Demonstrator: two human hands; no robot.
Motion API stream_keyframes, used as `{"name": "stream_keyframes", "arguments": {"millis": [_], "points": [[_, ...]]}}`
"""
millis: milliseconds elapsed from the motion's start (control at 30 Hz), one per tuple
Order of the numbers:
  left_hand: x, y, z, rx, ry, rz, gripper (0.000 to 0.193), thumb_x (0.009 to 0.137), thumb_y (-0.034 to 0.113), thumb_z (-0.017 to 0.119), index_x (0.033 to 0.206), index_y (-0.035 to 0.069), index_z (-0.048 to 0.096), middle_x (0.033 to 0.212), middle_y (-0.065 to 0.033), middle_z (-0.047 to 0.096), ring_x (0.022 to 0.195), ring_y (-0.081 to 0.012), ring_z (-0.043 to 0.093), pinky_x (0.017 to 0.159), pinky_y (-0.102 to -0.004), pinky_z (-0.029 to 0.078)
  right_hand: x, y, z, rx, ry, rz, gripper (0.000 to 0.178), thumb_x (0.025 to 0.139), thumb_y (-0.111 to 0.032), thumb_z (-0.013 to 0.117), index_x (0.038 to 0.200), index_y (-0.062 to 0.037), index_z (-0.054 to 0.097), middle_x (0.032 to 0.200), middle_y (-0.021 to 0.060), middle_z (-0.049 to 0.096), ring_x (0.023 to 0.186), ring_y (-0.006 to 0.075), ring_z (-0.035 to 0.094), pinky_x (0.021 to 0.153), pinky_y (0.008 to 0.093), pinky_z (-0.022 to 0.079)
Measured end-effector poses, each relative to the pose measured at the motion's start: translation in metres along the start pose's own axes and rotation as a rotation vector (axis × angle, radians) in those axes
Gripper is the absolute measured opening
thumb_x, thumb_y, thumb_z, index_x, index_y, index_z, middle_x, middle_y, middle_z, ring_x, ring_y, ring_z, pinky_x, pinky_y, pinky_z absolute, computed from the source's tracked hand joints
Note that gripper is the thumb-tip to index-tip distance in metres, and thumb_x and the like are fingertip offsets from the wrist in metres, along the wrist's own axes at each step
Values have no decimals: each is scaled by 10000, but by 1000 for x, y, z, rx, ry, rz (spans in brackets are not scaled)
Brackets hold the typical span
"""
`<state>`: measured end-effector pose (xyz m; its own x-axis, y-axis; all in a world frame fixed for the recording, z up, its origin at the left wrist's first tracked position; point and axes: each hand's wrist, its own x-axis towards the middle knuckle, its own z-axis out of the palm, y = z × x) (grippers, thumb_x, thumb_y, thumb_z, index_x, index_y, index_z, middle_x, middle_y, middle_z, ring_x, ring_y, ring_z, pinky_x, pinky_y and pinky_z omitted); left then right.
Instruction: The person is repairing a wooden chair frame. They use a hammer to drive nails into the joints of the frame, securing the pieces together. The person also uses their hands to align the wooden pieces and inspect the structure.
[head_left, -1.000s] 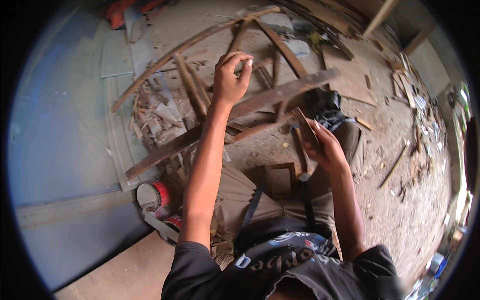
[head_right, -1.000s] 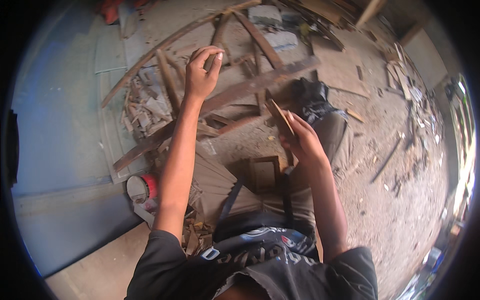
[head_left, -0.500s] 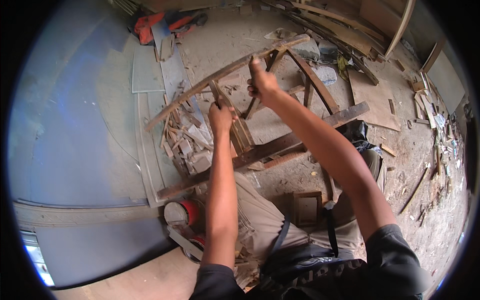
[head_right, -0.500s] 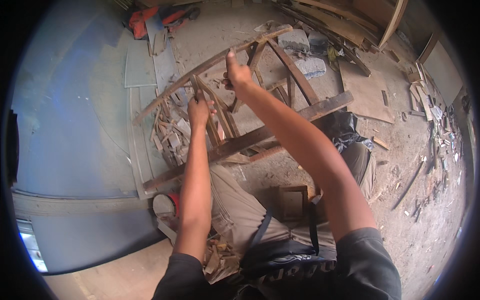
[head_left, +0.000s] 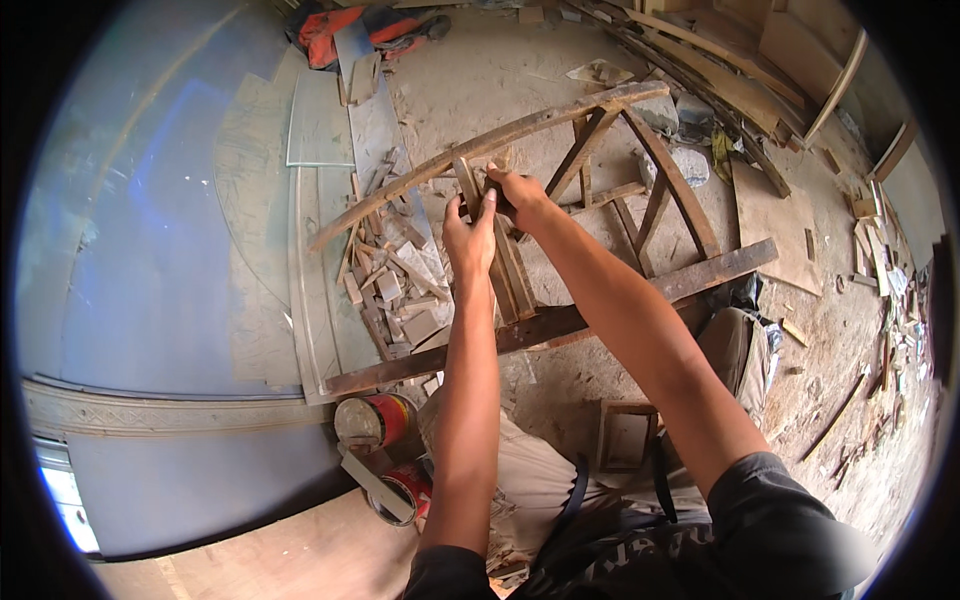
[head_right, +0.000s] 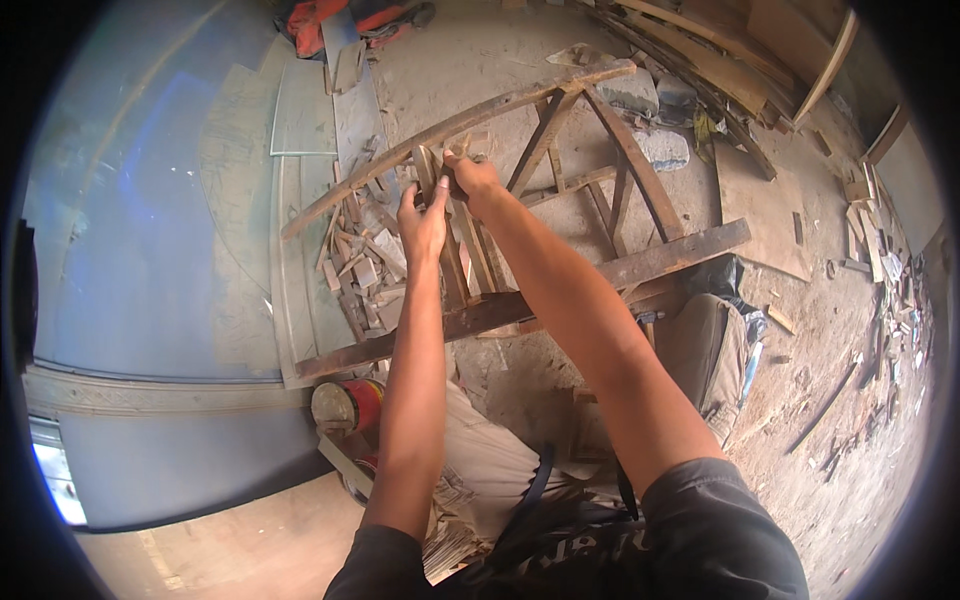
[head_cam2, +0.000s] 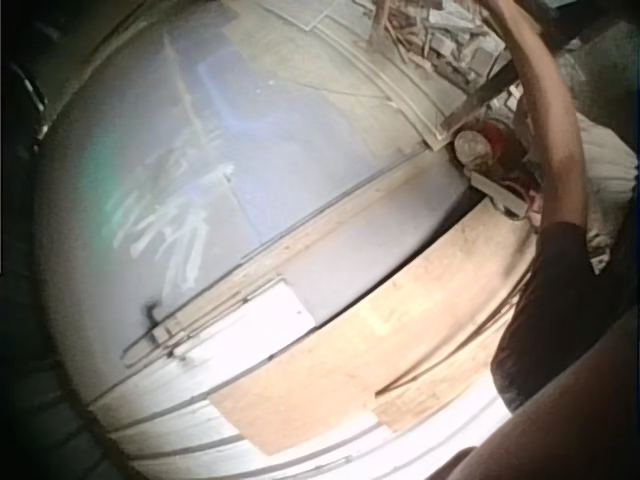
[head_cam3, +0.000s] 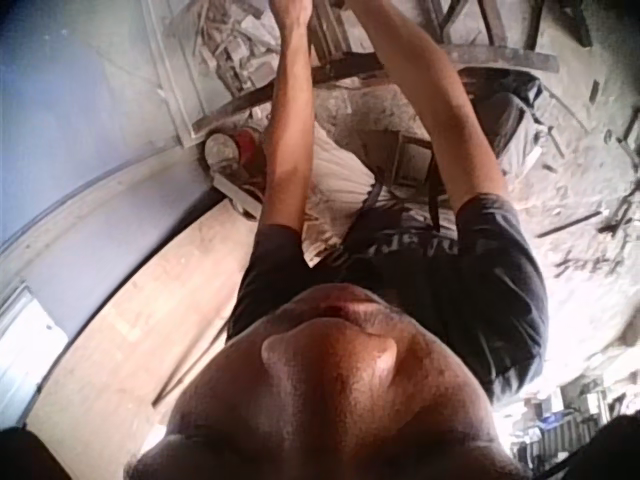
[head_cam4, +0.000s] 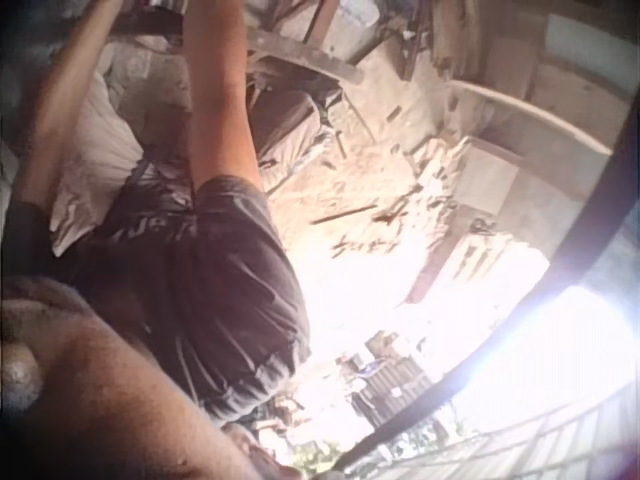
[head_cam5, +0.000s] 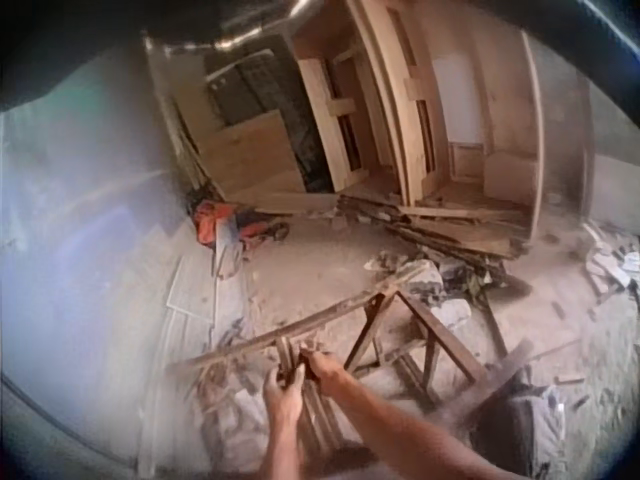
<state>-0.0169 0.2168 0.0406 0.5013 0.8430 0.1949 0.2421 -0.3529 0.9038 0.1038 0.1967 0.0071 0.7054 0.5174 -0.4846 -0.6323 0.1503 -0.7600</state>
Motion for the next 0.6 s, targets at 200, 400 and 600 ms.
{"name": "stream_keyframes", "arguments": {"millis": [200,400,600], "points": [[5,-8,1,-80,-59,-39,497,785,204,752,1181,-34,567,1040,-202,672,937,-284,649,844,-374,475,-8,-4,2,10,0,-48,401,818,-310,770,961,56,689,934,139,680,764,216,643,701,334,510],[6,-10,-2,-1,-61,-78,633,787,264,757,1283,-41,509,1067,-187,667,952,-239,642,843,-337,476,-18,-7,7,-138,68,-86,419,809,-307,777,972,70,693,920,129,691,782,204,647,701,334,510],[4,-3,1,-54,-95,-110,641,805,235,751,1329,-7,473,1068,-156,673,922,-195,637,814,-324,481,-9,-1,5,-132,35,-134,353,841,-315,750,854,31,684,784,85,660,599,166,535,605,339,449]]}}
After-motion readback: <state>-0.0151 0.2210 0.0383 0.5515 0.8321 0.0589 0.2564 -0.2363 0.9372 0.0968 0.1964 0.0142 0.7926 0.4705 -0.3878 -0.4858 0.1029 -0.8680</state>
